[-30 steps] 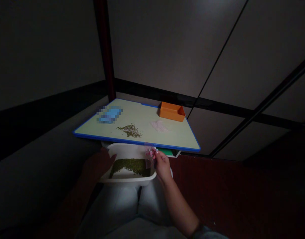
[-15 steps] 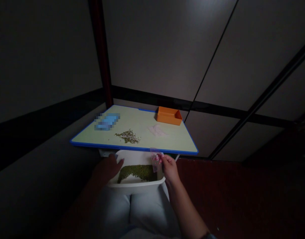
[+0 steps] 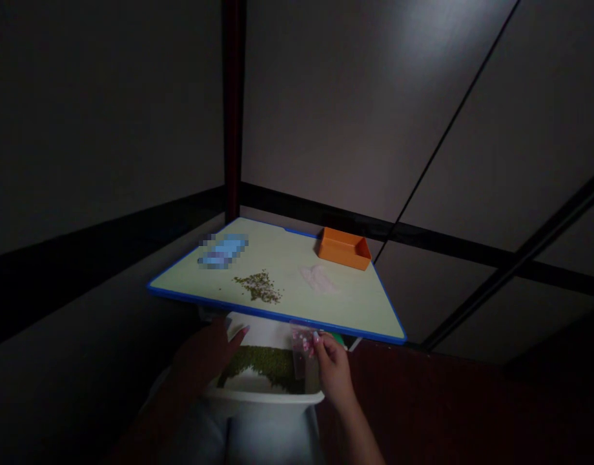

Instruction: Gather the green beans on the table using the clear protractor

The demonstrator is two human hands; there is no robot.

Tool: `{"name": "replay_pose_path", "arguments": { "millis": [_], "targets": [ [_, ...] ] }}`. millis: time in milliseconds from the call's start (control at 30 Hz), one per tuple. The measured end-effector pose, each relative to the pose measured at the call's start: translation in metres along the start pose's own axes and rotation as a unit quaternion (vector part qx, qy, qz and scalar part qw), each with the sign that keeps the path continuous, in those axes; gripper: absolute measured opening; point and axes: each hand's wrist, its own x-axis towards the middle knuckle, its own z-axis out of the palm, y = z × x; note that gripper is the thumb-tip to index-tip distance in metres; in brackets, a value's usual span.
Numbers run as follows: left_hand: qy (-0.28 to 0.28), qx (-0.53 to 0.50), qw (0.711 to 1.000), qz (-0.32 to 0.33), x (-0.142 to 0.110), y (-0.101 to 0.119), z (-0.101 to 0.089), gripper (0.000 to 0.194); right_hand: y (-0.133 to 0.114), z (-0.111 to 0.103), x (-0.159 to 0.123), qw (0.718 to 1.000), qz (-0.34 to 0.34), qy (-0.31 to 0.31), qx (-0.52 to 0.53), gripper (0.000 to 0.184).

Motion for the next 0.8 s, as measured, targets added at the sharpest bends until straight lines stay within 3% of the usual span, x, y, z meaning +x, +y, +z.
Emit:
{"name": "replay_pose_path", "arguments": {
  "millis": [233, 467, 800],
  "targets": [
    [-0.002, 0.024, 1.000, -0.013, 0.001, -0.012, -0.009, 0.057, 0.000, 0.017, -0.003, 0.998, -0.028, -0.026, -0.048, 0.034],
    [0.019, 0.023, 1.000, 0.000, 0.000, -0.014, -0.003, 0.059, -0.010, 0.013, -0.003, 0.992, -0.048, -0.051, -0.107, 0.033],
    [0.141, 0.067, 0.987, 0.026, -0.017, 0.001, -0.005, 0.065, -0.010, 0.005, -0.005, 0.985, -0.059, -0.049, -0.152, 0.031]
  ]
}}
